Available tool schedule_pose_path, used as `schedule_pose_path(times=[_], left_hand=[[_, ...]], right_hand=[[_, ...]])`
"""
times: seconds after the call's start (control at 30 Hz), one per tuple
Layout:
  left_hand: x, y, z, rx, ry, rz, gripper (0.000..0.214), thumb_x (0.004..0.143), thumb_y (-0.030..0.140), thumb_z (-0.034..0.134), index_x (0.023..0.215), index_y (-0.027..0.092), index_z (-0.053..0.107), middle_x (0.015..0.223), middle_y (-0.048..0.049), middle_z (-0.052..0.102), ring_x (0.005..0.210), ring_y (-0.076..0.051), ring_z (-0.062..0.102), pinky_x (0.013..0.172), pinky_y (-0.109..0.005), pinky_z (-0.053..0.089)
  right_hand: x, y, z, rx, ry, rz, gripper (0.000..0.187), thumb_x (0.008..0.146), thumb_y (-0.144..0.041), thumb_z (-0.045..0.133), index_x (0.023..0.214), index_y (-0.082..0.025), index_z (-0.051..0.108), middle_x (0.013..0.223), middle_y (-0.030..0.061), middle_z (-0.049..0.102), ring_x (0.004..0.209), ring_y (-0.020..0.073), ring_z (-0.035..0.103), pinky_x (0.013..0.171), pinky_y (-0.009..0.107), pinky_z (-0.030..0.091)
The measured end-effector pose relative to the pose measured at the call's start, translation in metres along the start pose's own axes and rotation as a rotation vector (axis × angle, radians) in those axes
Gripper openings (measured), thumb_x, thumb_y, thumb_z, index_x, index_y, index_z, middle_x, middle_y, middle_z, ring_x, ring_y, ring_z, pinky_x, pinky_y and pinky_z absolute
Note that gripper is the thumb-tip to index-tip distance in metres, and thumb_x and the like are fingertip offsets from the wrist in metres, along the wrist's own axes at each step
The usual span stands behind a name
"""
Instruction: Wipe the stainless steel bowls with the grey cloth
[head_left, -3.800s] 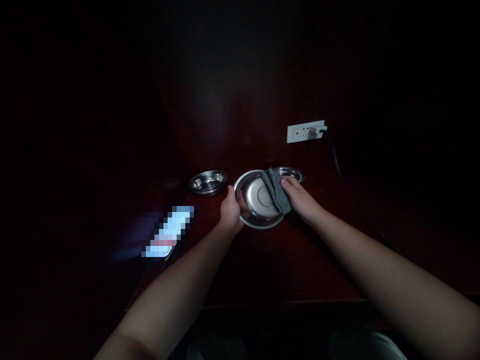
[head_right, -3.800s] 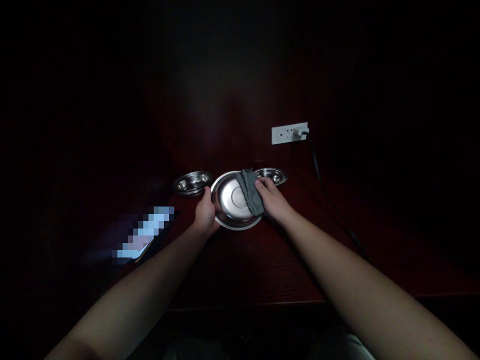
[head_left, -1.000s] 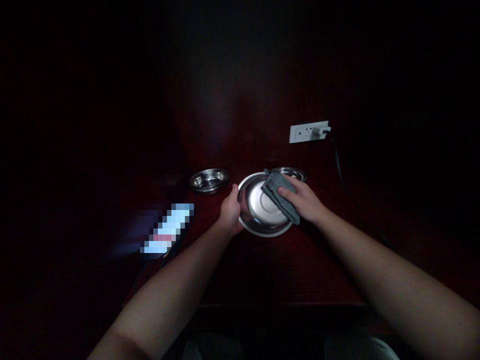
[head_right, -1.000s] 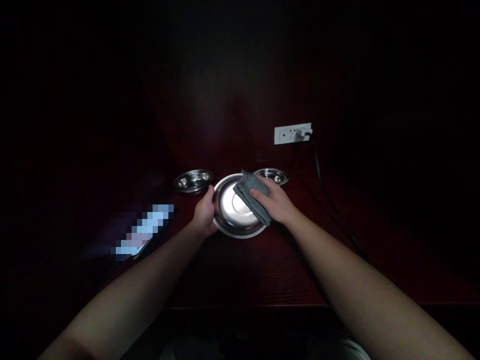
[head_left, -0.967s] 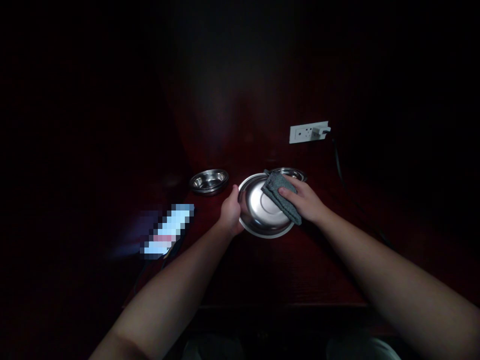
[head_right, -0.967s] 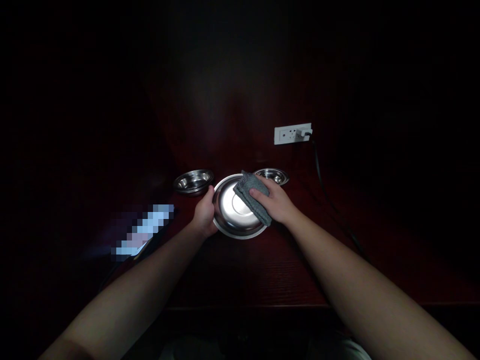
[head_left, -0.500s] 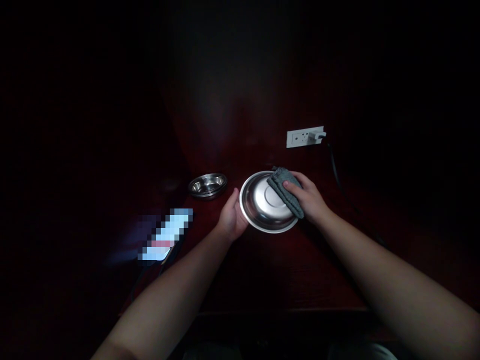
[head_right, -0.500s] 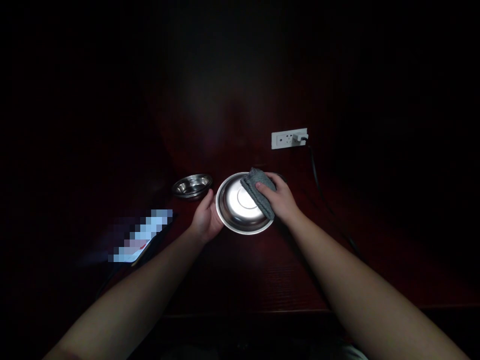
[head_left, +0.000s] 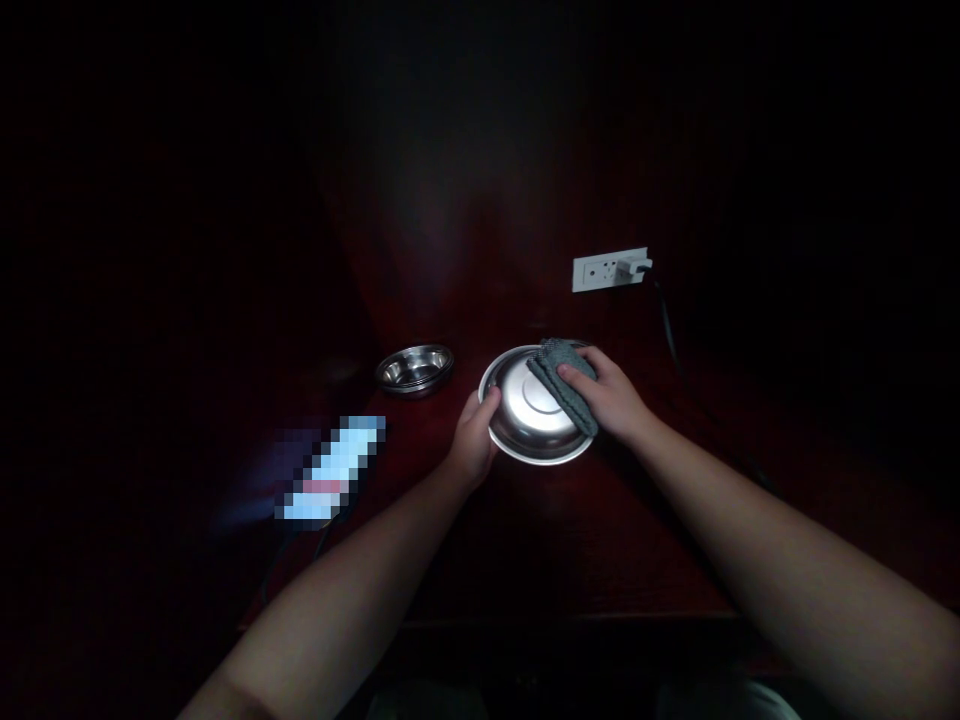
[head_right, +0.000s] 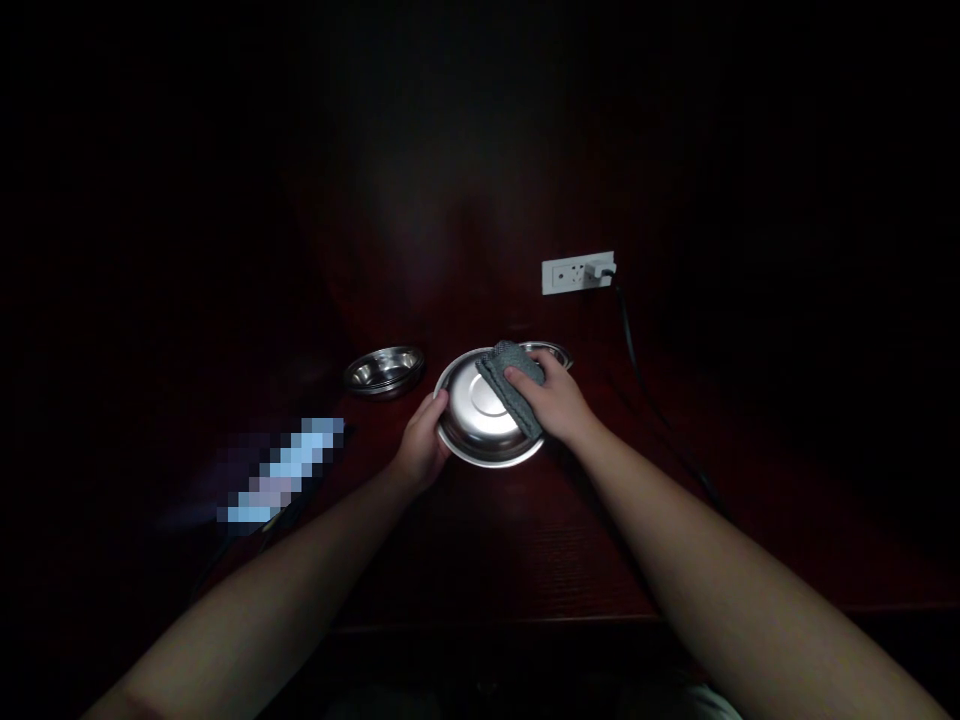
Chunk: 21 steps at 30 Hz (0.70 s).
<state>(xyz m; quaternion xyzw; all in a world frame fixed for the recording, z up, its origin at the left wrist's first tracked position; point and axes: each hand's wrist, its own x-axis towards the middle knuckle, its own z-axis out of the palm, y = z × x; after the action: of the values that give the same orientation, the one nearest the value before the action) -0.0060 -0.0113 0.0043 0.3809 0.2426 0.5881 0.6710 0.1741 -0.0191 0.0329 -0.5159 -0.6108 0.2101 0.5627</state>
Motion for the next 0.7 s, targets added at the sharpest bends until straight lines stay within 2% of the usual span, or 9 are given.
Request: schedule_pose_path(times=[0.2, 0.4, 0.7], left_hand=[[0.008, 0.002, -0.004, 0.047, 0.035, 0.039, 0.029, 0.074, 0.033, 0.065, 0.095, 0.014, 0.064, 0.091, -0.0084, 0.069, 0.090, -0.022, 0.064, 0.089, -0.037, 0.044], [0.015, 0.000, -0.010, 0.088, -0.004, 0.024, 0.029, 0.071, 0.036, 0.067, 0.090, 0.014, 0.066, 0.089, -0.0067, 0.069, 0.085, -0.019, 0.063, 0.084, -0.033, 0.045], [0.015, 0.005, -0.007, 0.028, -0.036, -0.060, 0.025, 0.071, 0.030, 0.069, 0.089, 0.013, 0.064, 0.082, -0.0044, 0.068, 0.080, -0.017, 0.063, 0.085, -0.034, 0.045]], right_hand=[[-0.001, -0.001, -0.001, 0.016, -0.067, -0.027, 0.039, 0.073, -0.053, 0.059, 0.095, -0.021, 0.057, 0.084, 0.0030, 0.063, 0.076, 0.0213, 0.060, 0.070, 0.037, 0.048], [-0.001, -0.001, -0.002, -0.001, -0.098, -0.050, 0.035, 0.075, -0.049, 0.060, 0.094, -0.020, 0.058, 0.090, 0.0045, 0.064, 0.082, 0.0216, 0.060, 0.076, 0.037, 0.046], [0.004, 0.009, 0.000, 0.084, -0.079, 0.080, 0.040, 0.068, -0.052, 0.065, 0.090, -0.019, 0.059, 0.081, 0.0022, 0.062, 0.072, 0.0190, 0.059, 0.068, 0.033, 0.047]])
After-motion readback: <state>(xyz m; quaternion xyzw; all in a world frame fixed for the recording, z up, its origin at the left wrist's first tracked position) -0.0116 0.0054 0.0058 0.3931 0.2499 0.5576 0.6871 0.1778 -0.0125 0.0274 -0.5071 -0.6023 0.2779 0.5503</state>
